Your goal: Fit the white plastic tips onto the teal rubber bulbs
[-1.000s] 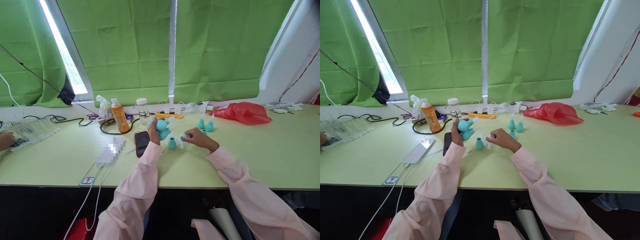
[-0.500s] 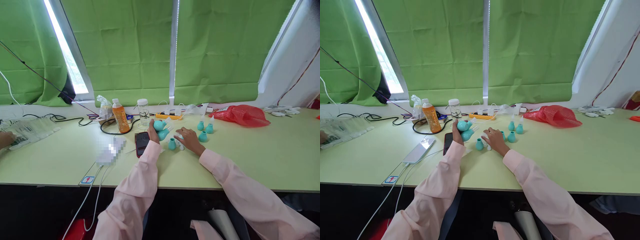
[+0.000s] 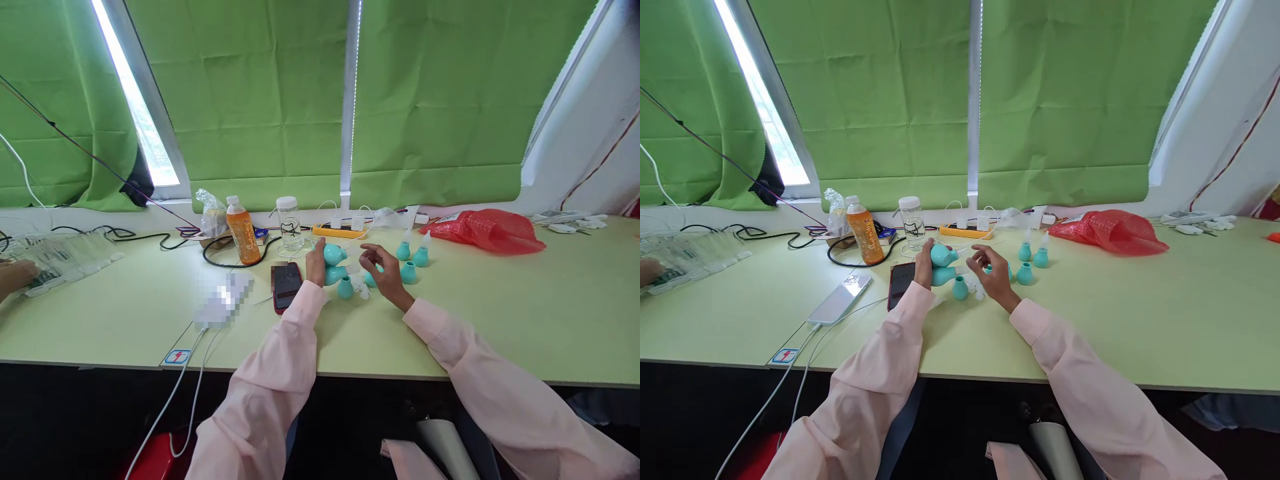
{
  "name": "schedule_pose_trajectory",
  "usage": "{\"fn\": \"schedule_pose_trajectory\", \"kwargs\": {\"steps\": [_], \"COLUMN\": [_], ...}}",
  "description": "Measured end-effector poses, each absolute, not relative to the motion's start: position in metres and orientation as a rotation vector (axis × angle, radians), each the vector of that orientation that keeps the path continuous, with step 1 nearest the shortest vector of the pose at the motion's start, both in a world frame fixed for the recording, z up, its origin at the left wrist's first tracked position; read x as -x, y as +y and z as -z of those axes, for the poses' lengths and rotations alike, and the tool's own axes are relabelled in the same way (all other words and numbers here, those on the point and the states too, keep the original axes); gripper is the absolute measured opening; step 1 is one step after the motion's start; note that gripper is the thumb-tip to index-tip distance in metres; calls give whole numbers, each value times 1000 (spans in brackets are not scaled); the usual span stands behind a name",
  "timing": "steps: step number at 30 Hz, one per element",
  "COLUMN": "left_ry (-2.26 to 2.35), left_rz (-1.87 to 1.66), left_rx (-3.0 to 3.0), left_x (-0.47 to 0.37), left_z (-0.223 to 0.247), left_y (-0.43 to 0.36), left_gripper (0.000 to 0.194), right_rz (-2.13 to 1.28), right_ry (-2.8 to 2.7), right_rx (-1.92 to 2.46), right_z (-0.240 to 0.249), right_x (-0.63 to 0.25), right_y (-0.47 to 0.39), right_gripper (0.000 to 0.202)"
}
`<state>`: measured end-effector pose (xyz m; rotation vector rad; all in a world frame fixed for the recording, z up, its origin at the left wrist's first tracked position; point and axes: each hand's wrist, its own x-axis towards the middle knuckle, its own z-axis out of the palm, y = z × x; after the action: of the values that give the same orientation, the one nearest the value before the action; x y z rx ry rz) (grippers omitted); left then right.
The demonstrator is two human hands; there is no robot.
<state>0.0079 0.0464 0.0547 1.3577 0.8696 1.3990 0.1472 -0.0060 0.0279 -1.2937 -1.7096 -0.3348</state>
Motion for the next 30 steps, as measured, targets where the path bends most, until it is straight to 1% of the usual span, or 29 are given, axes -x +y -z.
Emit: {"fn": "schedule_pose_trajectory", "kwargs": {"steps": [3, 4, 7, 10, 14, 17, 18, 19, 25, 30], "left_ry": [884, 887, 881, 866, 922, 1026, 1051, 1066, 1045, 1021], "left_rz": [-1423, -1432, -1442, -1443, -1531, -1604, -1612, -1612, -1600, -1609], "left_rx": [-1556, -1622, -1792, -1898, -1884, -1776, -1740, -1709, -1601, -1556], "left_x": [-7, -7, -6, -4, -2, -1, -1, -2, -7, -8], "left_z": [-54, -54, -54, -56, -58, -57, -56, -55, -50, -49], "left_y": [40, 37, 28, 21, 23, 32, 36, 39, 48, 49], "left_gripper": [44, 41, 34, 30, 28, 18, 18, 19, 21, 22], "right_rz": [372, 396, 447, 440, 422, 360, 325, 300, 189, 49], "right_ry": [-1754, -1776, -1809, -1768, -1490, -1323, -1298, -1286, -1255, -1245], "right_rx": [1139, 1084, 980, 986, 1175, 1532, 1709, 1779, 2018, 2129], "right_z": [-37, -39, -40, -39, -42, -43, -41, -40, -25, -16], "right_x": [-140, -137, -130, -128, -150, -185, -198, -209, -239, -246], "right_y": [-14, -16, -19, -20, -11, 5, 10, 15, 26, 30], "right_gripper": [54, 55, 46, 40, 38, 42, 43, 43, 47, 41]}}
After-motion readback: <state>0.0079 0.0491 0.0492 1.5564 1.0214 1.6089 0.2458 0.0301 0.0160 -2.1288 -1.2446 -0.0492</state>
